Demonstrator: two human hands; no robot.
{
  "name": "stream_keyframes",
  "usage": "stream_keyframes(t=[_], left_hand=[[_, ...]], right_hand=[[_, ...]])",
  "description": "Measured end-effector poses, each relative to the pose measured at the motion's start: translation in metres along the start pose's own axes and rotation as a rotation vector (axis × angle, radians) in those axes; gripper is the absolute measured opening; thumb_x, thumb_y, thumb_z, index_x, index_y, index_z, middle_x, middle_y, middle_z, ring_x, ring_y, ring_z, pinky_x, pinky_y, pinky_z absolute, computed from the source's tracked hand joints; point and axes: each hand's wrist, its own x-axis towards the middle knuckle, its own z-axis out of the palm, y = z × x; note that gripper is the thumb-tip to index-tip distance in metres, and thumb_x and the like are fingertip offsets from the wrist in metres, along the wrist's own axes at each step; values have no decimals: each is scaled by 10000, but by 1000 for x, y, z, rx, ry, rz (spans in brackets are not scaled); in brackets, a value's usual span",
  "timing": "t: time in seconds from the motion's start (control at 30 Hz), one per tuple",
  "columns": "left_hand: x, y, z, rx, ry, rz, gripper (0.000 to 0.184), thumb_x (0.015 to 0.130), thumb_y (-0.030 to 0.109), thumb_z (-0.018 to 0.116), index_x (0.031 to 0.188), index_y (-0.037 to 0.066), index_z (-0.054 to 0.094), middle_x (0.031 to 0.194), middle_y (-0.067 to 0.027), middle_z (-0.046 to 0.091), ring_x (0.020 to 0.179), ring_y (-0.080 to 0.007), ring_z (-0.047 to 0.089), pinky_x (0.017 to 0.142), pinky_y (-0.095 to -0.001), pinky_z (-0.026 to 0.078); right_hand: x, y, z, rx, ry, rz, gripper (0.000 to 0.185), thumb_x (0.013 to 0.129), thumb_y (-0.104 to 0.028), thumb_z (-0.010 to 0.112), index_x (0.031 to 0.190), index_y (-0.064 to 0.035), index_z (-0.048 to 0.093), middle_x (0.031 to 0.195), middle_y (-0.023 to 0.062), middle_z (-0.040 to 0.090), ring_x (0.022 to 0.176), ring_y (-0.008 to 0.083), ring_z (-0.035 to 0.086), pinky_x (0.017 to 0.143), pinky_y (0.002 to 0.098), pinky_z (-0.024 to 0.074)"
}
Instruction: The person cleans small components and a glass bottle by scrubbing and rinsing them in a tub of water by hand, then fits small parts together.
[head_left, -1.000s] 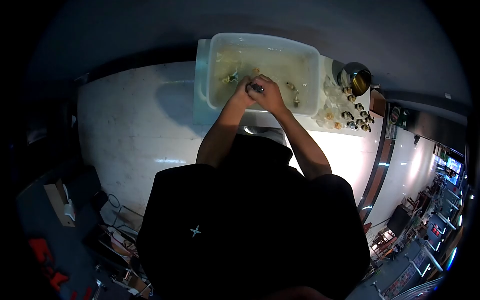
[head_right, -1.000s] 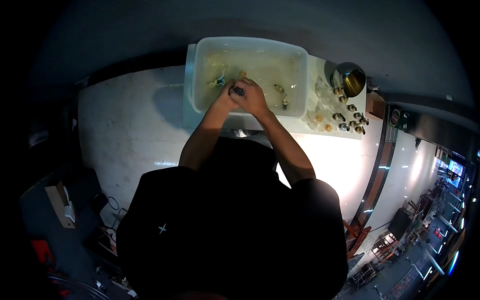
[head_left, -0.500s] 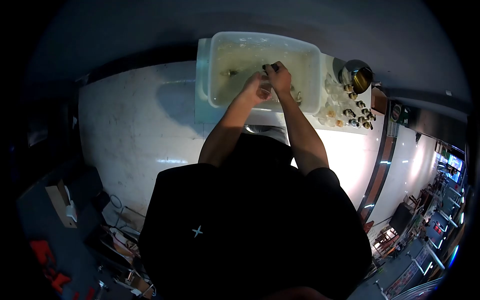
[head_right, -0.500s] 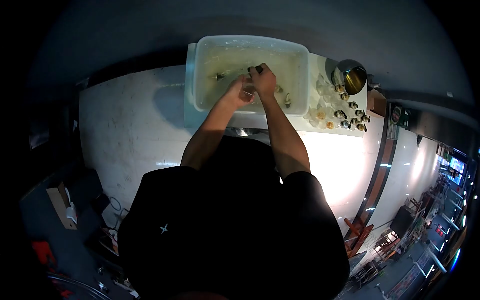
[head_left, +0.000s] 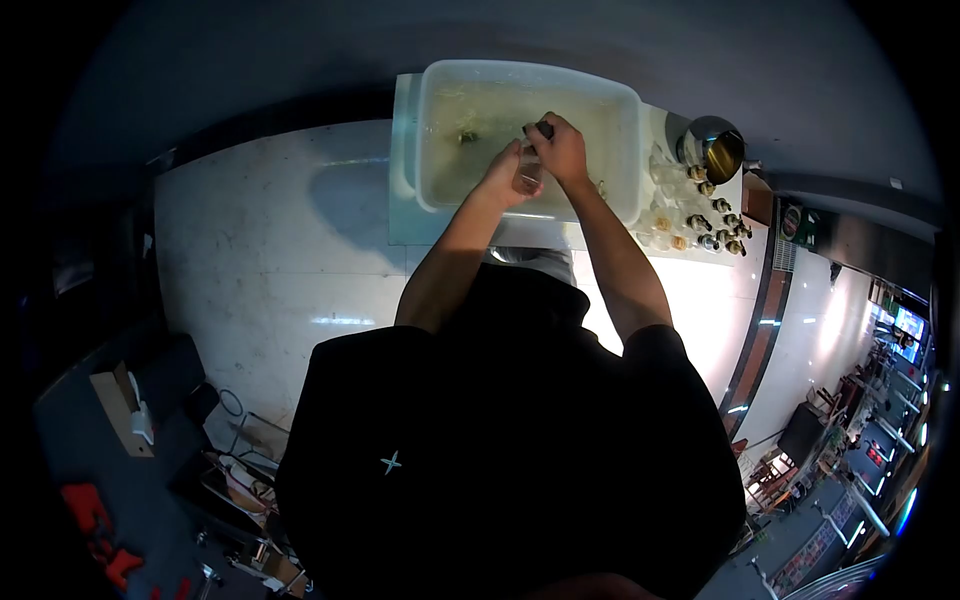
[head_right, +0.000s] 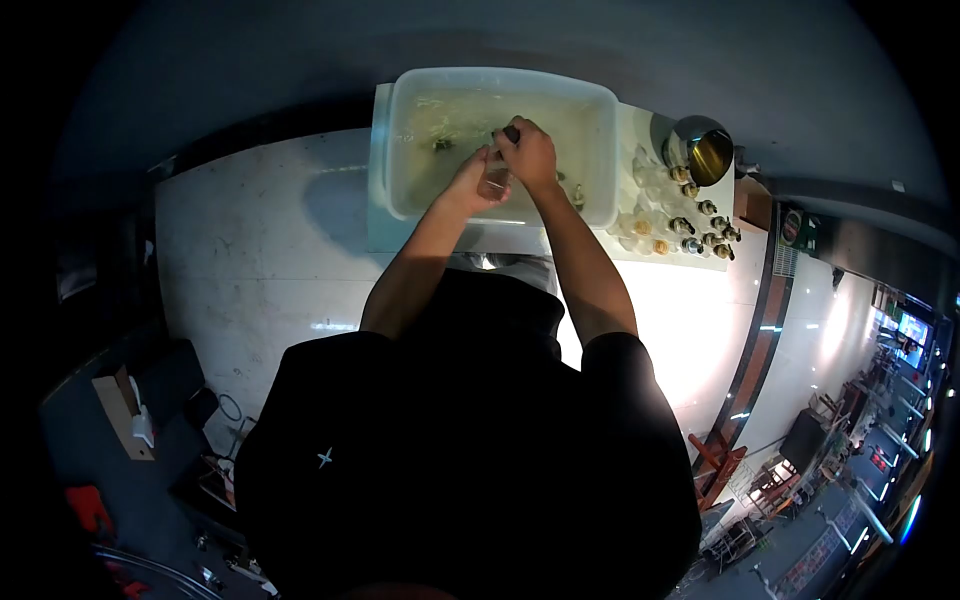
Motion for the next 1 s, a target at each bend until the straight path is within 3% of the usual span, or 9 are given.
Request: stream_keyframes(t=[0.2, 0.33, 0.43, 0.47, 0.57, 0.6, 0.73, 0.9, 1.0], left_hand=[[-9, 11, 15, 36, 214, -7, 680, 894, 656, 585, 1151, 29, 529, 841, -136, 599, 703, -294, 608, 617, -408, 554], [-2, 10, -3, -52, 147, 28, 672, 912, 639, 537, 1102, -5, 535, 874, -155, 610, 771, -336, 640, 702, -443, 583], [6, 9, -19, -79, 97, -11, 621, 938, 606, 483, 1091, 6, 538, 893, -170, 614, 791, -351, 649, 722, -442, 591], [7, 8, -22, -79, 108, -19, 596, 951, 588, 462, 1092, 14, 537, 898, -175, 614, 791, -349, 649, 709, -438, 591], [9, 5, -21, -53, 152, -17, 519, 981, 553, 421, 1080, 58, 544, 871, -162, 609, 748, -326, 644, 640, -431, 583], [10, 4, -19, -39, 168, -11, 494, 989, 544, 412, 1073, 77, 548, 855, -153, 606, 727, -315, 642, 612, -430, 578], [1, -5, -11, 194, 117, 31, 426, 1008, 545, 375, 1042, 139, 501, 778, -92, 569, 576, -265, 574, 472, -406, 504], [-17, 8, -2, 207, 31, 31, 331, 1026, 442, 428, 1061, 144, 568, 829, -47, 588, 661, -233, 618, 555, -424, 553], [6, 5, -25, -81, -151, 136, 269, 999, 392, 486, 1066, 154, 593, 918, -42, 623, 785, -227, 650, 638, -417, 571]], right_hand=[[10, 77, 35, -297, -14, 330, 504, 868, -488, 656, 1062, -23, 635, 1087, 270, 636, 999, 446, 649, 863, 503, 531], [-11, 81, 56, -411, 43, 515, 497, 893, -442, 647, 1180, -39, 595, 1074, 228, 643, 952, 389, 672, 836, 511, 540], [-16, 102, 71, 505, 51, 701, 436, 921, -404, 630, 1171, -49, 590, 1004, 157, 650, 867, 319, 667, 769, 475, 559], [-2, 155, 92, 966, -201, 1032, 396, 937, -374, 620, 1171, -54, 612, 944, 91, 652, 799, 238, 644, 690, 396, 553], [-3, 114, 76, 1474, -203, 786, 431, 929, -362, 631, 1231, -57, 601, 900, 77, 665, 737, 208, 636, 645, 355, 532], [0, 90, 69, 1286, -26, 736, 436, 919, -390, 644, 1180, -40, 656, 879, 65, 679, 697, 200, 647, 651, 346, 529], [-2, 14, 37, 236, -88, 263, 391, 853, -427, 699, 915, -44, 756, 882, 139, 701, 782, 291, 694, 725, 376, 536], [-17, -6, 22, 81, -140, -30, 329, 829, -403, 717, 947, -97, 747, 914, 154, 666, 842, 352, 664, 744, 418, 519], [-38, -33, 1, 107, -159, -160, 296, 856, -382, 696, 975, -113, 726, 934, 134, 652, 850, 352, 652, 741, 427, 514]])
